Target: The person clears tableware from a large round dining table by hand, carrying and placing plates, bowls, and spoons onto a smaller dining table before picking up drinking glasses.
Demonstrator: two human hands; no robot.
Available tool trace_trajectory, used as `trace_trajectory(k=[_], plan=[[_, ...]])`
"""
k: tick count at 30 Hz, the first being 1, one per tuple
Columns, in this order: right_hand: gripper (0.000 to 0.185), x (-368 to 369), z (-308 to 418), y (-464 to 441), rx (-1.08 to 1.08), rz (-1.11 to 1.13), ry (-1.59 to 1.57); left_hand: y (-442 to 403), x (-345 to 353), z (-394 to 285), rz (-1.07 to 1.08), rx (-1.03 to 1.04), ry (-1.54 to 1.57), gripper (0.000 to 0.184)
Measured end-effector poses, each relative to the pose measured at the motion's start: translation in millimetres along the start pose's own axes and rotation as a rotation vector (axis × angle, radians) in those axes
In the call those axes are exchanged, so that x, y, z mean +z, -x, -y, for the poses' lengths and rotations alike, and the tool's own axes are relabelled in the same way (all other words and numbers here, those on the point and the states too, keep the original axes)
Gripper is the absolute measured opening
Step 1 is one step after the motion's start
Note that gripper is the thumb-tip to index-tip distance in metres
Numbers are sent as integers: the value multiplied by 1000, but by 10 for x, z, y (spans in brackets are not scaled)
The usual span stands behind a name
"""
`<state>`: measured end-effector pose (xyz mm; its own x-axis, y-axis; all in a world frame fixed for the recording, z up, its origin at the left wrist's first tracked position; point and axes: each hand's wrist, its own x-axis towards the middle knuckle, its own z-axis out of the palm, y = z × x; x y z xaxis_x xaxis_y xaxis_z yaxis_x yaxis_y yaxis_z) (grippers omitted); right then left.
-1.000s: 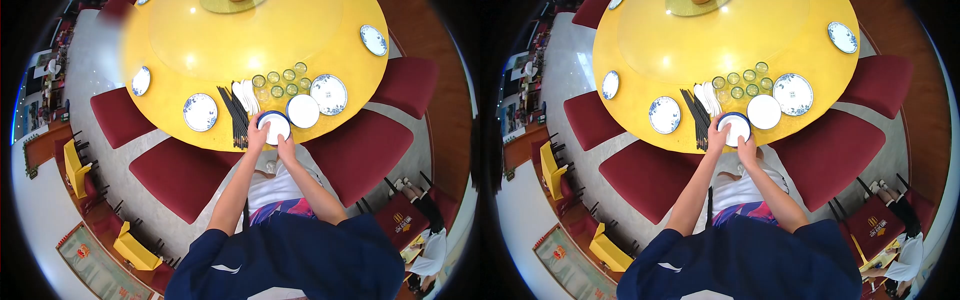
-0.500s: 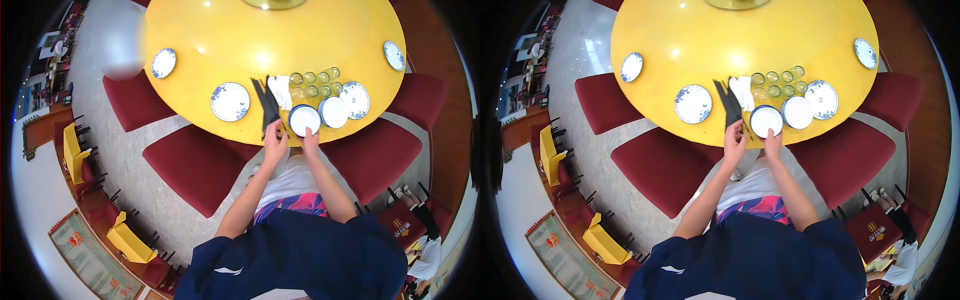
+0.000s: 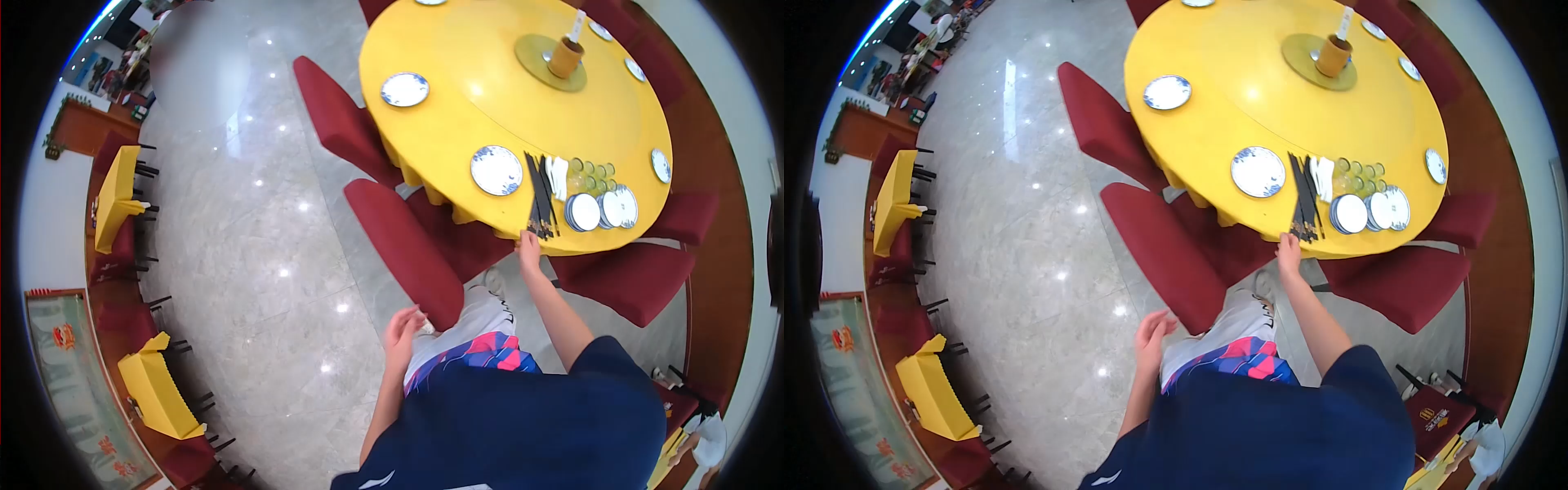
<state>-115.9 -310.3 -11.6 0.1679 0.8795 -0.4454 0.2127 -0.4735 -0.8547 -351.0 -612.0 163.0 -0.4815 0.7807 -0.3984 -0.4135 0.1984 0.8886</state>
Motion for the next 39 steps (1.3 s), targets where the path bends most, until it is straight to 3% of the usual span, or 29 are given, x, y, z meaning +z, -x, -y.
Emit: trace_trajectory(k=[3,5,10,13,15,22,24,28,30,34,39], plan=[[44,700,128,-485,115,152,-146,577,-869,-55,-279,-44,-77,26],[43,1111,332,-730,234,63,-235,773,-1440,27,-354,-48,-111,26],[44,1600,203,-1349,369,-93,-422,530,-1962,-310,-548,49,-84,25],[49,1581,-15,-1518,372,-76,-537,114,-2069,-531,-499,65,-63,25],[48,1520,330,-1127,522,-72,-658,-210,-2134,-619,-393,66,-148,24],[38,1513,288,-1021,335,-112,-578,-1375,-2746,-1015,-93,-113,-257,23],[32,1588,268,-979,298,-127,-626,-1520,-2991,-1164,-96,-244,-313,24],[29,2071,813,-905,259,-187,-762,-1919,-3720,-1372,-93,-287,-346,26],[29,2385,1030,-889,256,-145,-784,-2097,-4094,-1335,-264,-399,-345,28],[27,3139,1627,-799,197,-41,-567,-2370,-5298,-447,-415,-502,-195,33],[27,4008,2125,-789,179,33,-400,-3068,-5867,-582,-286,-585,-319,34]])
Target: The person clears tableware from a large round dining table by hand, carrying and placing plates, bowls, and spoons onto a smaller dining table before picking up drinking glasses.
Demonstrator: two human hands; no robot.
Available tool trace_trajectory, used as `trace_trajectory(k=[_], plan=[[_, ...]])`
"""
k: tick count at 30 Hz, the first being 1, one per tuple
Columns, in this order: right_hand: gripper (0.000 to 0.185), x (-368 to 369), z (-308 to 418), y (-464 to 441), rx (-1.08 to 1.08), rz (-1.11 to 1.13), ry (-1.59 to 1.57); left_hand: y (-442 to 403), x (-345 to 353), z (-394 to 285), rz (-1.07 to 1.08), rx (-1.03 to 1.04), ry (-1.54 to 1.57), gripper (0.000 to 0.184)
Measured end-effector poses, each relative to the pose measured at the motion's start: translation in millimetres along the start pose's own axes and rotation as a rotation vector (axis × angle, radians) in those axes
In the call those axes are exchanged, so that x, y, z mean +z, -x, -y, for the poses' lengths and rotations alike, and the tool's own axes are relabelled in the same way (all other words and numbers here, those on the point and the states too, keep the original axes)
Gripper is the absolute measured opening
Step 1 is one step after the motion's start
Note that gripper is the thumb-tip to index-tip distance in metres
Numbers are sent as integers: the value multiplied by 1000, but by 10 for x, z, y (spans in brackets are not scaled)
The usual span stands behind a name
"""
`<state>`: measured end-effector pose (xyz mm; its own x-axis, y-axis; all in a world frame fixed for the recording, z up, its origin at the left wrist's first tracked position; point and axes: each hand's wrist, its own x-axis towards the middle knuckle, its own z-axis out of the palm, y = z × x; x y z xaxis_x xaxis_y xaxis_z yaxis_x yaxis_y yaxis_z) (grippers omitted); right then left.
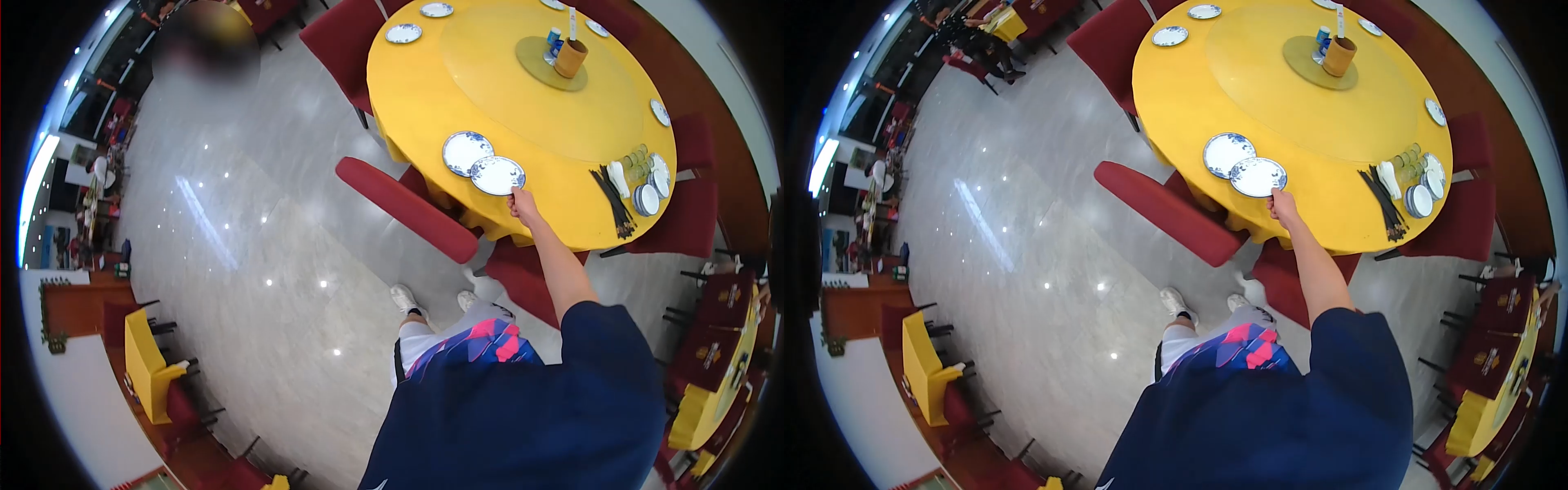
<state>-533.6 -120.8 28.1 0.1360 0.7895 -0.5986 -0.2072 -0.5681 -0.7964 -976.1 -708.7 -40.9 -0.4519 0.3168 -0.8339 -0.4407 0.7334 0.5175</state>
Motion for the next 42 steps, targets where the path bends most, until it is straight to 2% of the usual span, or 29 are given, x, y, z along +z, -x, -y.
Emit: trace_trajectory(k=[6,8,11,14,17,18,21,23,27,30,33,34,36,37,38,39,42], plan=[[26,628,-16,-204,-15,-60,59,-783,-736,-974,43,38,-115,36],[25,743,-68,-257,15,-175,24,-1106,-985,-1259,58,63,-150,36],[27,936,-119,-249,26,-228,-56,-1757,-1344,-1659,106,110,-231,37],[30,1137,-256,-317,58,-317,-152,-2313,-1577,-2207,95,0,-275,38],[34,1290,-376,-520,68,-376,-142,-2523,-1344,-3395,30,-149,-363,34],[34,1364,-374,-561,92,-412,-117,-2651,-1217,-3752,20,-131,-392,33],[34,1432,-401,-800,112,-432,-166,-3061,-625,-4798,48,69,-411,31],[33,1528,-403,-1014,120,-436,-225,-3114,-105,-5551,116,116,-366,32],[38,1713,-458,-1189,296,-605,-232,-3270,527,-6586,277,266,-567,32],[44,1826,-486,-1290,357,-678,-241,-3360,628,-7083,312,359,-629,36],[40,1825,-559,-1376,153,-648,-587,-3646,469,-7274,224,322,-601,35],[40,1810,-552,-1455,144,-653,-595,-3704,401,-7288,215,268,-614,35],[38,1826,-711,-1657,-87,-745,-952,-3876,165,-7250,178,148,-604,33],[36,1810,-734,-1698,-65,-805,-1023,-4194,-12,-7164,193,-7,-510,31],[33,1868,-704,-1655,-8,-857,-961,-4086,-50,-7238,232,-96,-406,30],[32,1829,-801,-1675,17,-824,-929,-3973,-71,-7346,220,-91,-433,30],[29,1964,-667,-1595,4,-794,-982,-3822,70,-7682,354,127,-807,57]])
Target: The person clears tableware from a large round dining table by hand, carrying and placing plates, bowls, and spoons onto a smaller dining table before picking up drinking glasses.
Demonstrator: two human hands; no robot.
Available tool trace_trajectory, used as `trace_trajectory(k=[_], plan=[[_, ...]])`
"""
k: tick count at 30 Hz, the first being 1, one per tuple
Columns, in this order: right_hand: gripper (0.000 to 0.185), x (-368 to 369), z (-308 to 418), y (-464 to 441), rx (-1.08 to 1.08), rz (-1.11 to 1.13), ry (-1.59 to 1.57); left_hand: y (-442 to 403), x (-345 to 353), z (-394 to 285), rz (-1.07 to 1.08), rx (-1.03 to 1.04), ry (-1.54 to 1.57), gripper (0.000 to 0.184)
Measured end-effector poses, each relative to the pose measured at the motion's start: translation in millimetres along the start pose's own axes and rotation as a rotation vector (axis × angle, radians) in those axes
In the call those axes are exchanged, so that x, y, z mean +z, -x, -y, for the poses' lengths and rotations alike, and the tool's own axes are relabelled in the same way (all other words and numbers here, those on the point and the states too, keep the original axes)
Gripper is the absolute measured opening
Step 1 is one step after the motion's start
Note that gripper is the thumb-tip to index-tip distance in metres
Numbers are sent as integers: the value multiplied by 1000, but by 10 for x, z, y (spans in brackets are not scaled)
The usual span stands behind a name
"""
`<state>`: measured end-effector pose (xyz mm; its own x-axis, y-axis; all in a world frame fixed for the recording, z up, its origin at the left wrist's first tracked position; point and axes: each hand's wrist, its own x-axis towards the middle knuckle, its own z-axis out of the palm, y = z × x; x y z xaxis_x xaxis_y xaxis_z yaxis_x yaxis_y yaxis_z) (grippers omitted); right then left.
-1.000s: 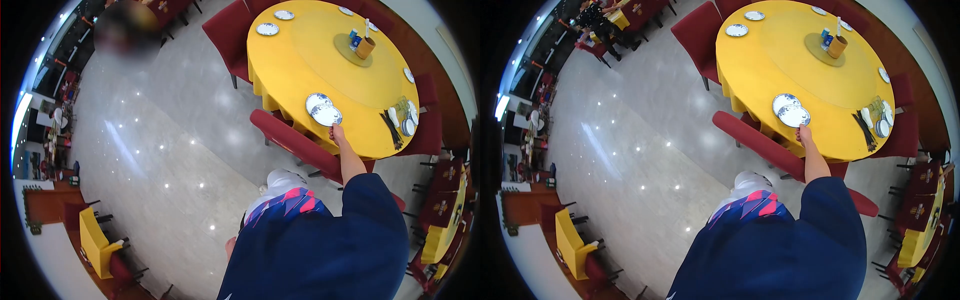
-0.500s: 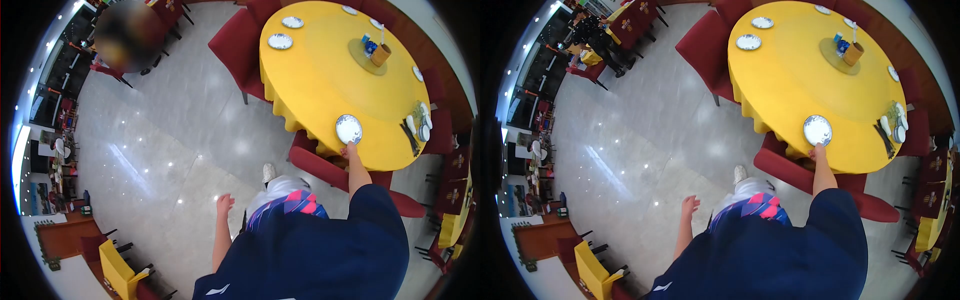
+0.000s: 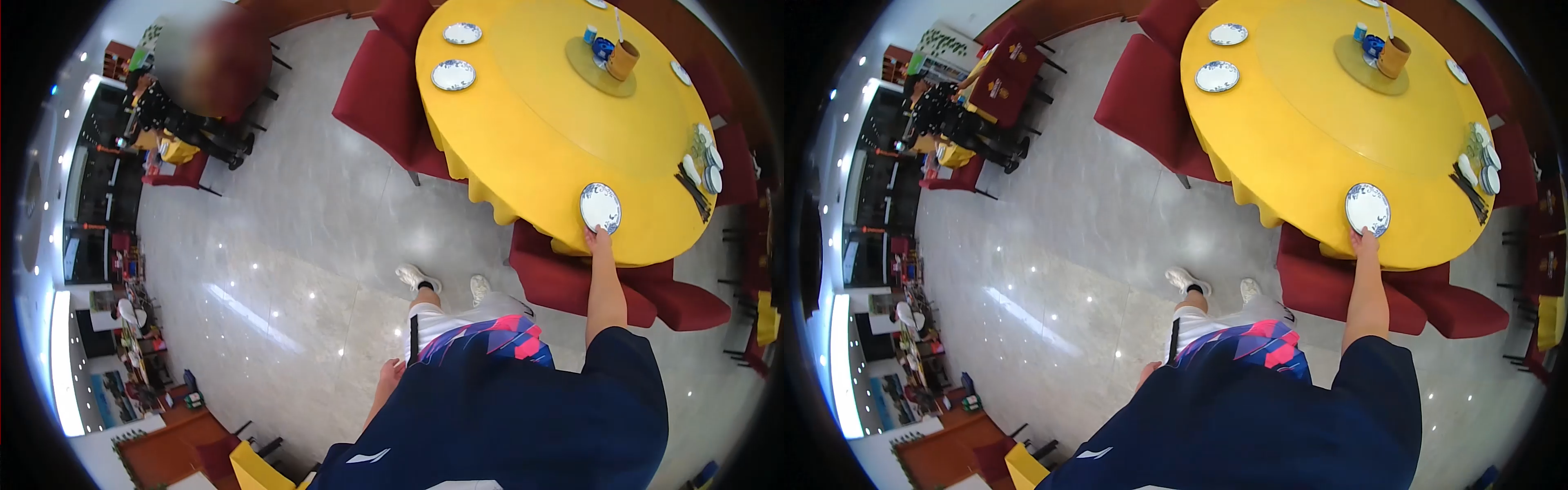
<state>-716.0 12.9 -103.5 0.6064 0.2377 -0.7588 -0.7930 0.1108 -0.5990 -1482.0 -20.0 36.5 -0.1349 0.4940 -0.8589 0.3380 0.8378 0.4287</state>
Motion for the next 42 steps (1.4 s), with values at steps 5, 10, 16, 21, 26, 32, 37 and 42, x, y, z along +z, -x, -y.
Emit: trace_trajectory(k=[5,10,16,21,26,32,37,42], plan=[[25,376,25,100,11,104,-201,-1031,-234,-557,79,-143,194,48],[21,768,-365,138,-36,-47,-134,-1635,-466,-1624,126,-28,66,49],[19,1642,-991,542,50,-133,-38,-2205,-934,-2387,94,130,84,46],[17,2427,-1668,356,9,10,-63,-2685,-1417,-2690,117,-9,92,38],[21,3556,-1906,746,11,92,71,-3072,-1769,-2799,155,-120,142,33],[22,4761,-2045,876,-87,122,-46,-3619,-2091,-2944,245,449,-259,33],[24,5466,-1777,436,-151,177,-6,-3986,-2336,-3655,213,328,-232,38],[27,5873,-1681,171,-238,31,114,-3317,-2277,-5256,82,-16,-103,39]])
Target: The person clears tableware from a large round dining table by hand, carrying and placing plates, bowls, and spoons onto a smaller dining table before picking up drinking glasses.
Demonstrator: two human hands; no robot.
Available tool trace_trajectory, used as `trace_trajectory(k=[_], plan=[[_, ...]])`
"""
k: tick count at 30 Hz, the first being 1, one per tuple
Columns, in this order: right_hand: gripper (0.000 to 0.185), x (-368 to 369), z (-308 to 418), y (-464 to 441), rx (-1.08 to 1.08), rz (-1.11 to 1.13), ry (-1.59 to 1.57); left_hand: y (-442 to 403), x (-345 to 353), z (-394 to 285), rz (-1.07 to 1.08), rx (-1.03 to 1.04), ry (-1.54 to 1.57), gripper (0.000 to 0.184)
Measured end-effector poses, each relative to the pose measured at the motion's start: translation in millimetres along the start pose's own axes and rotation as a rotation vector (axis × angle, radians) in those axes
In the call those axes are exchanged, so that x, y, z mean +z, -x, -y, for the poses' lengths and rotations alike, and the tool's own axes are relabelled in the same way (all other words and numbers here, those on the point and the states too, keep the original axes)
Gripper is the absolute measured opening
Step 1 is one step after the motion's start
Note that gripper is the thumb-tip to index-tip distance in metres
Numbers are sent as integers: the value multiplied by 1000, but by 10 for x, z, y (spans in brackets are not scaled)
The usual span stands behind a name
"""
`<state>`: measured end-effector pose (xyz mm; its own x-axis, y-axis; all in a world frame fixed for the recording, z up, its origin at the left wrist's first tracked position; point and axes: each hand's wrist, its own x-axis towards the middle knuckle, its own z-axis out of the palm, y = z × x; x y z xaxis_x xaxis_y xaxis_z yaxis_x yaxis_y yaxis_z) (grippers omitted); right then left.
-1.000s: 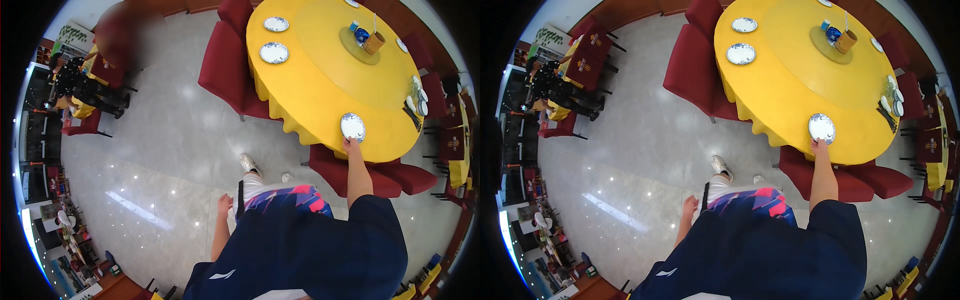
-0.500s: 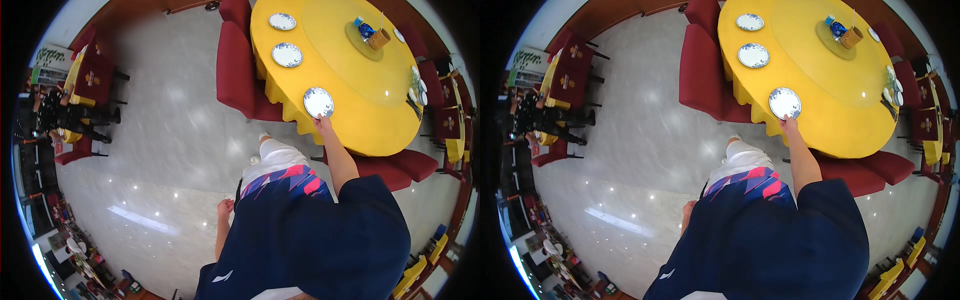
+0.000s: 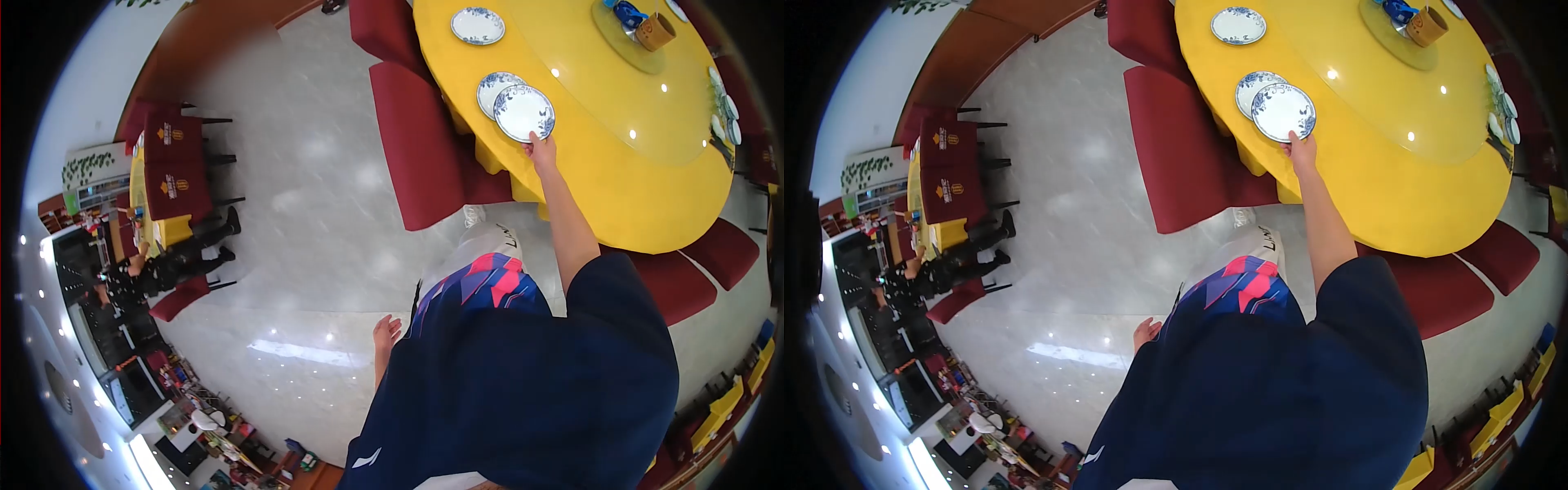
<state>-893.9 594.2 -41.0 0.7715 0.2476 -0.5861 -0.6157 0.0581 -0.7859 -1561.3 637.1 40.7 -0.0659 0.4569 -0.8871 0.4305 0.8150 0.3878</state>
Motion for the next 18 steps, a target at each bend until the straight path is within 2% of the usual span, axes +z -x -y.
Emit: trace_trajectory(k=[2,4,6,8,10,15,18], plan=[[29,104,62,-4,-76,-46,83,55,-52,-241,-86,87,107,42],[30,225,140,29,-99,-77,113,-236,-296,-115,-53,62,79,37],[30,337,235,10,-88,-127,221,-367,-345,-130,2,70,-11,38],[31,390,200,-6,-102,-155,199,-498,-404,-177,82,129,-170,38],[33,411,187,-2,-197,-143,303,-601,-480,-285,134,153,-259,39],[34,518,121,-147,-64,-222,364,-962,-797,-784,180,107,-313,40],[37,668,65,-327,18,-243,399,-1268,-1210,-1205,133,91,-270,41]])
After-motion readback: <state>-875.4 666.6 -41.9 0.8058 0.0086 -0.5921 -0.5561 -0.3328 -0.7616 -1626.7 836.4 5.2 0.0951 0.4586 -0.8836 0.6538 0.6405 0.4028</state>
